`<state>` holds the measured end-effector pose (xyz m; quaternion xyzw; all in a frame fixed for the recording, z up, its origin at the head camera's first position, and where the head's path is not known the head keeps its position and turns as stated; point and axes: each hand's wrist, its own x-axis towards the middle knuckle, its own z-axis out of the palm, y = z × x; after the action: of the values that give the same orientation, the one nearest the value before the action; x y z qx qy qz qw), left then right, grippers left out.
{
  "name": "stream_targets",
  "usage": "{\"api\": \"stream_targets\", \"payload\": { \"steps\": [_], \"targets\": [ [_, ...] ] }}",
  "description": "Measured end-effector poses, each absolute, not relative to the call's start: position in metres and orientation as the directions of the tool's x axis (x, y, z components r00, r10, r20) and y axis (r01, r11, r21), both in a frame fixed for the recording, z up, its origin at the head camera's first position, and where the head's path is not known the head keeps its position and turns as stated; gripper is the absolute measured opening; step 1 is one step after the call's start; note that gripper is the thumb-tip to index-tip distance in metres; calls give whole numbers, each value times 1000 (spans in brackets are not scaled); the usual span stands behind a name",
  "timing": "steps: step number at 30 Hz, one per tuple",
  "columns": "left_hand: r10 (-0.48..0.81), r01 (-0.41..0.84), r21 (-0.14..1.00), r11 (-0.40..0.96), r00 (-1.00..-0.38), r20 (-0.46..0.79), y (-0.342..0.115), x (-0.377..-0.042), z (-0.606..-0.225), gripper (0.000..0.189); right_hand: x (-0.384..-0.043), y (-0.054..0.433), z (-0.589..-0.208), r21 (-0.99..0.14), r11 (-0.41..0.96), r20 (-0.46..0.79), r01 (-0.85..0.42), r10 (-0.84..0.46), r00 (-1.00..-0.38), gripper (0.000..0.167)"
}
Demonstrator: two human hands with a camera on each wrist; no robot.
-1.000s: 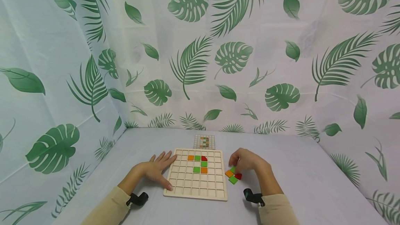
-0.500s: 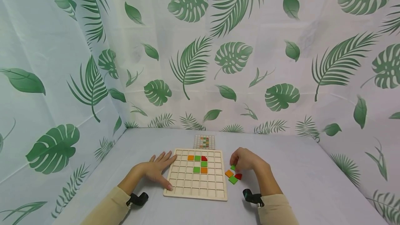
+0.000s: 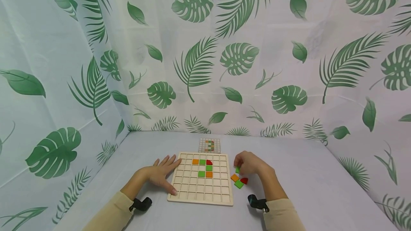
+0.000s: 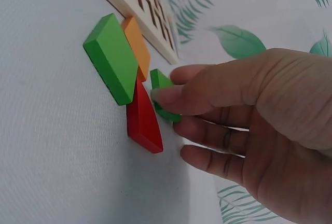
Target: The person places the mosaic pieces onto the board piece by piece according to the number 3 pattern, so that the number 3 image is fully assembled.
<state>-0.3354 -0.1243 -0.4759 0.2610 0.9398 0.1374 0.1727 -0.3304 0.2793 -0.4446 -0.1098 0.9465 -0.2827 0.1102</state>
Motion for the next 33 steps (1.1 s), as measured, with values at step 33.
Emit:
{"api": "stream_targets", "payload": {
  "steps": [33],
  "targets": [
    [522, 434, 329, 839, -812, -260, -123, -336, -477, 135, -342, 278, -442, -677, 662, 98, -321, -351, -931, 21]
  ]
}}
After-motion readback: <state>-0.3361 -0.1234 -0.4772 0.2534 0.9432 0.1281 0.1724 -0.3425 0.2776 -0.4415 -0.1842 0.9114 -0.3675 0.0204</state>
